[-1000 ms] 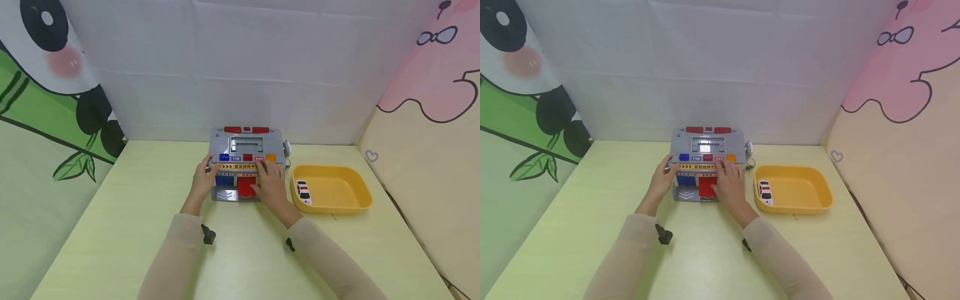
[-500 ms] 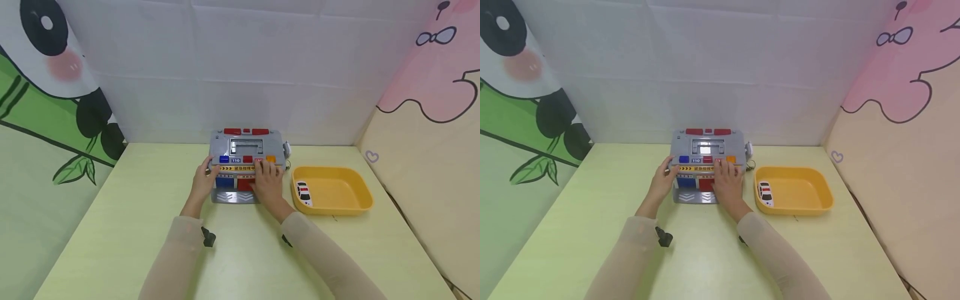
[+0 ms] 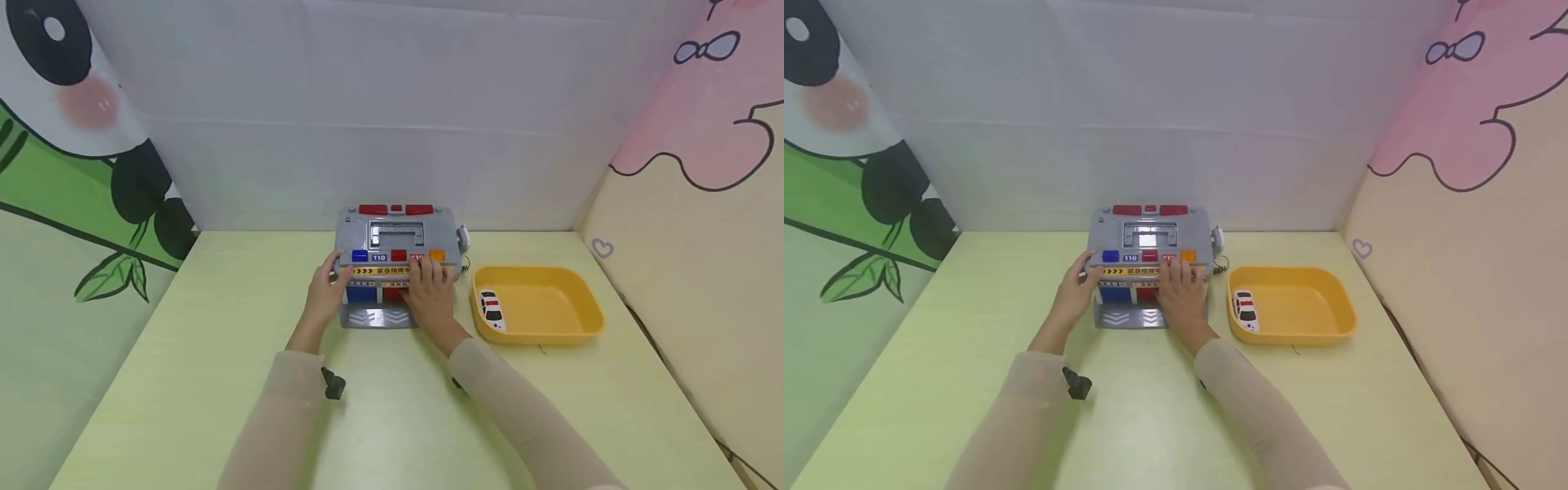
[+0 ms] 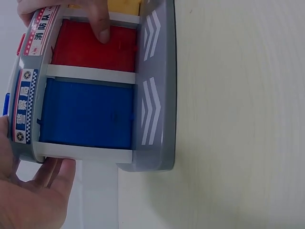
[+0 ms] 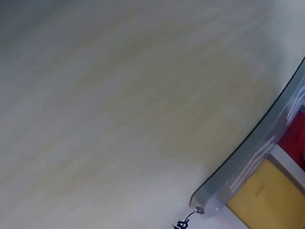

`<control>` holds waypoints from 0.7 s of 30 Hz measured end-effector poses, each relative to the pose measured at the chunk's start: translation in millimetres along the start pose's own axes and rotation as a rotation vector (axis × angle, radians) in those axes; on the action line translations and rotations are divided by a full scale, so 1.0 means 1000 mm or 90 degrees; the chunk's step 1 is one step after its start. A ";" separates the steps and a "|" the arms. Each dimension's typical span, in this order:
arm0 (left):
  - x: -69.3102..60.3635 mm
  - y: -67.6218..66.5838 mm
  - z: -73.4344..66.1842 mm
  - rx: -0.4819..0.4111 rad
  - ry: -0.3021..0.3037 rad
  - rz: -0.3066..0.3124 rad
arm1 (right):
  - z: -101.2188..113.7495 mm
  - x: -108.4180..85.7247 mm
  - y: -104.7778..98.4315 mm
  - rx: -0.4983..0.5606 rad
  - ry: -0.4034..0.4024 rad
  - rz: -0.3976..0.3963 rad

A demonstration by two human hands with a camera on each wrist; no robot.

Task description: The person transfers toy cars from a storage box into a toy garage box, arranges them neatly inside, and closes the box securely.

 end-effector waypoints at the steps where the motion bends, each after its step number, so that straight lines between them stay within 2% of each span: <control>1: 0.001 -0.001 -0.001 -0.001 0.001 0.004 | 0.000 0.000 -0.001 0.003 0.002 -0.002; 5: 0.003 -0.006 -0.003 -0.010 -0.007 0.022 | 0.000 0.000 -0.006 0.053 0.026 0.053; 8: 0.003 -0.010 -0.004 -0.018 -0.035 0.035 | -0.001 -0.003 -0.013 0.113 0.047 0.116; 10: 0.003 -0.011 -0.007 -0.023 -0.057 0.041 | -0.002 -0.006 -0.018 0.141 0.050 0.134; 13: 0.004 -0.014 -0.012 -0.020 -0.084 0.044 | -0.004 -0.010 -0.022 0.162 0.040 0.117; 17: 0.008 -0.016 -0.018 -0.017 -0.100 0.044 | -0.007 -0.014 -0.024 0.193 0.029 0.083; 21: 0.014 -0.017 -0.023 -0.045 -0.108 0.047 | -0.015 -0.016 -0.031 0.246 0.046 0.095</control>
Point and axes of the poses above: each hand's wrist, its own x-axis towards the middle knuckle, its own y-axis out of the palm, z = x × y, the point moved 2 cm from there along x, towards the middle knuckle, and after that the axes turned 2 degrees about x, right-handed, at the moved point
